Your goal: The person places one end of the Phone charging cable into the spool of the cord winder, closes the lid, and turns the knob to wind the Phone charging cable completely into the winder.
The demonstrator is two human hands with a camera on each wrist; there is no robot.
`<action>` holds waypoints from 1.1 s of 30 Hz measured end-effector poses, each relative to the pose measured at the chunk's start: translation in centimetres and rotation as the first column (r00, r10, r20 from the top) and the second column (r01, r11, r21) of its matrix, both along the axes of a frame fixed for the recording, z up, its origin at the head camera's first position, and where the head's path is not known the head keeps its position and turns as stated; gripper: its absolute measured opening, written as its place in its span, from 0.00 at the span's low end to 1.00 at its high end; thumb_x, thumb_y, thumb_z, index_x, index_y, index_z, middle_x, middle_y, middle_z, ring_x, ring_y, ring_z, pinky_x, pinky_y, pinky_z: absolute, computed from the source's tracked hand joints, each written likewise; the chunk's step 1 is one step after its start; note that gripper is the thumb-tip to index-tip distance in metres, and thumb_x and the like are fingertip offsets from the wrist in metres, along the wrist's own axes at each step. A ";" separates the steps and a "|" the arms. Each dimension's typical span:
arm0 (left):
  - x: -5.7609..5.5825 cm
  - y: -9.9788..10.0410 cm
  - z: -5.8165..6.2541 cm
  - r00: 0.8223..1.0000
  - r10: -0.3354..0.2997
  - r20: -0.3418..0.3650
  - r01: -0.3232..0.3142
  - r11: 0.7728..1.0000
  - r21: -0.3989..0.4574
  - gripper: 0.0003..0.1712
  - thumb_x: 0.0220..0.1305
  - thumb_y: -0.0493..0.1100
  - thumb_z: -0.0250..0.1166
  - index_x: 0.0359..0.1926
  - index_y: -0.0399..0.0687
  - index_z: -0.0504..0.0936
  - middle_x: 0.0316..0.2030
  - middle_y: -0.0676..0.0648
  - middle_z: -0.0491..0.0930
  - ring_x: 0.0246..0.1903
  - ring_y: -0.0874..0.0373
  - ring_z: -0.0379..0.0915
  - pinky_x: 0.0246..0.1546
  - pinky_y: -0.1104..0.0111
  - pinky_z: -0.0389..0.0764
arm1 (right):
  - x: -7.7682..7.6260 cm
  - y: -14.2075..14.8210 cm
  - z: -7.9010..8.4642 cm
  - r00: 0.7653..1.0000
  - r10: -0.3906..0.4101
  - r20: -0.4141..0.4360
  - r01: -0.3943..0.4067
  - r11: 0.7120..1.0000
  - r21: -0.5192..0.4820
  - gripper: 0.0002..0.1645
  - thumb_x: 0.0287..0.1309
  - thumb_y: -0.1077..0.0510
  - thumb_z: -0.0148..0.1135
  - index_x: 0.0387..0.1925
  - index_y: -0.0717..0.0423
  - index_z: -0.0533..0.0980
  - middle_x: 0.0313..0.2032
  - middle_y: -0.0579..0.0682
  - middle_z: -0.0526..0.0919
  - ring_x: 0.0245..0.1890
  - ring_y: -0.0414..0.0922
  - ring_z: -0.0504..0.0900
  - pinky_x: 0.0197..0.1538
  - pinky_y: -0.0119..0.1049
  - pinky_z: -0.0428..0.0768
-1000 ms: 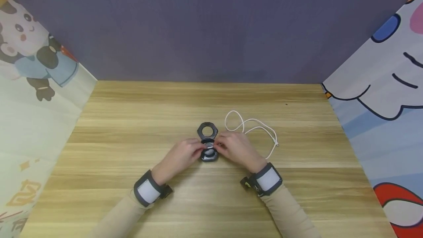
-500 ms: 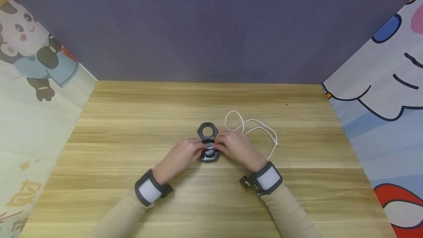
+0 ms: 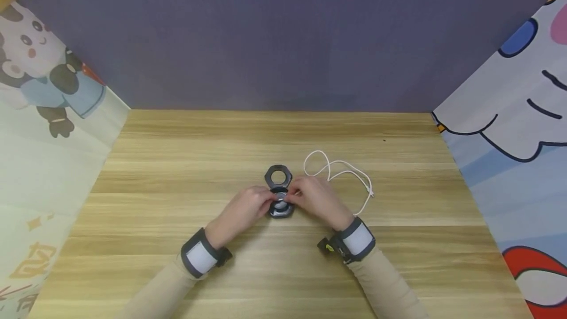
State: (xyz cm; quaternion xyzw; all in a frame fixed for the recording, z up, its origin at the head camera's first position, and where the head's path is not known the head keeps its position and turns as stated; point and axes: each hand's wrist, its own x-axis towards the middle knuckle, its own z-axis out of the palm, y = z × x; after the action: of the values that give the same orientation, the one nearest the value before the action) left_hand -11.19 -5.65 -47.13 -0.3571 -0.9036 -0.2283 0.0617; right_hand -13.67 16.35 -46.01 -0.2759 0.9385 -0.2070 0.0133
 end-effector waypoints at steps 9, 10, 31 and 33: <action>-0.2 -0.1 0.2 0.992 0.010 0.123 -0.019 0.998 0.066 0.07 0.67 0.32 0.69 0.44 0.39 0.89 0.43 0.42 0.89 0.43 0.52 0.87 0.46 0.65 0.88 | 1.7 -1.1 0.6 0.993 -0.063 -0.098 0.069 0.996 0.058 0.09 0.57 0.51 0.77 0.27 0.48 0.84 0.27 0.40 0.81 0.25 0.37 0.77 0.23 0.34 0.75; -0.1 -0.1 0.2 0.991 0.011 0.135 -0.022 0.997 0.077 0.06 0.67 0.32 0.68 0.43 0.38 0.89 0.42 0.42 0.89 0.42 0.53 0.87 0.44 0.66 0.88 | 1.8 -1.2 0.6 0.993 -0.072 -0.097 0.078 0.995 0.059 0.09 0.58 0.52 0.76 0.27 0.48 0.85 0.27 0.40 0.80 0.25 0.38 0.77 0.23 0.34 0.75; 0.1 0.1 0.2 0.997 -0.003 0.077 -0.001 0.999 0.055 0.06 0.67 0.30 0.67 0.42 0.39 0.89 0.38 0.44 0.89 0.38 0.55 0.87 0.40 0.67 0.88 | 1.4 -1.1 0.3 0.971 -0.110 0.212 0.130 0.988 -0.083 0.20 0.66 0.57 0.69 0.18 0.55 0.79 0.16 0.40 0.72 0.17 0.35 0.66 0.22 0.28 0.62; 0.1 0.0 0.1 0.998 -0.007 0.063 0.003 0.999 0.053 0.06 0.67 0.31 0.67 0.42 0.39 0.89 0.39 0.44 0.89 0.39 0.55 0.87 0.42 0.67 0.88 | 1.2 -1.1 0.2 0.968 -0.106 0.226 0.127 0.989 -0.079 0.18 0.66 0.56 0.69 0.20 0.55 0.80 0.18 0.40 0.73 0.19 0.35 0.67 0.23 0.28 0.62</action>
State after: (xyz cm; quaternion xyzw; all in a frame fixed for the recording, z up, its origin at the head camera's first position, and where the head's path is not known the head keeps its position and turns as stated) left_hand -11.10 -5.68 -47.04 -0.3501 -0.8979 -0.2633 0.0420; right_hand -12.43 15.27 -45.81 -0.1958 0.9351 -0.2804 0.0928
